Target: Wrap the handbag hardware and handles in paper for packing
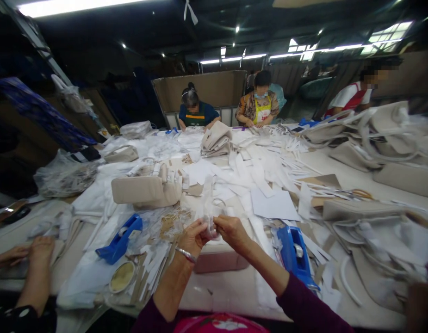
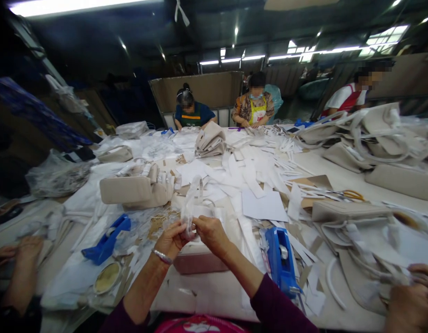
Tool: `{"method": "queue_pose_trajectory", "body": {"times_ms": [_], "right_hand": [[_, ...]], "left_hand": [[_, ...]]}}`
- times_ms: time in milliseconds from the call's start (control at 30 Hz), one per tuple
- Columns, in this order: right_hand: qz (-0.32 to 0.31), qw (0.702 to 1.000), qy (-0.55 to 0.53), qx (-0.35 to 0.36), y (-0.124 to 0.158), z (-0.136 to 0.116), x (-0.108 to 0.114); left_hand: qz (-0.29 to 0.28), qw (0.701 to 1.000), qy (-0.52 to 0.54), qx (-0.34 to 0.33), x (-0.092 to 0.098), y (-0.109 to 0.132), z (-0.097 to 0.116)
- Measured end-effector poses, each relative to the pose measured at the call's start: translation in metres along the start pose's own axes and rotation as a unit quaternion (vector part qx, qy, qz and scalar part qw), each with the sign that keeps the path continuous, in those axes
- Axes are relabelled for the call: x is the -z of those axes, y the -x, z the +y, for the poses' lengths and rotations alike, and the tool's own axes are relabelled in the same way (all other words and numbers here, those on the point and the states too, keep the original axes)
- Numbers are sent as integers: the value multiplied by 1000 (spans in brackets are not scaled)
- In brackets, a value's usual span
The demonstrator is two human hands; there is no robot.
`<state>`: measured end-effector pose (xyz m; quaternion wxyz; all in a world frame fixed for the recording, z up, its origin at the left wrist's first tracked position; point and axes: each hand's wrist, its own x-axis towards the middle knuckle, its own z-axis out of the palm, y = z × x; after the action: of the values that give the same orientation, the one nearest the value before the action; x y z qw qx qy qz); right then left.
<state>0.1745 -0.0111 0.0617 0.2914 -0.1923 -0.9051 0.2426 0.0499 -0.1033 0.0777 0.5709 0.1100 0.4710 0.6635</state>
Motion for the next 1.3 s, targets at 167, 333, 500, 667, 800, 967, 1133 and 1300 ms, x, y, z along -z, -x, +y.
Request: {"method": "queue_pose_trajectory", "body": {"times_ms": [167, 333, 500, 667, 800, 967, 1133, 1300], "right_hand": [[35, 992, -112, -49, 5, -2, 7], [160, 942, -213, -203, 11, -19, 11], [170, 895, -294, -288, 9, -23, 5], [202, 906, -275, -250, 8, -17, 10], [225, 948, -152, -165, 13, -16, 15], [173, 984, 25, -32, 24, -5, 14], [141, 982, -6, -128, 25, 3, 6], [156, 931, -235, -233, 5, 10, -20]], "left_hand": [[5, 998, -13, -56, -7, 2, -11], [51, 983, -69, -162, -17, 0, -22], [73, 968, -141, -194, -20, -6, -38], [82, 954, -215, -192, -23, -13, -26], [-37, 984, -152, -89, -37, -14, -6], [-101, 992, -48, 63, -43, -23, 6], [-18, 990, -140, -23, -32, -40, -12], [50, 956, -261, -125, -7, -59, -35]]}}
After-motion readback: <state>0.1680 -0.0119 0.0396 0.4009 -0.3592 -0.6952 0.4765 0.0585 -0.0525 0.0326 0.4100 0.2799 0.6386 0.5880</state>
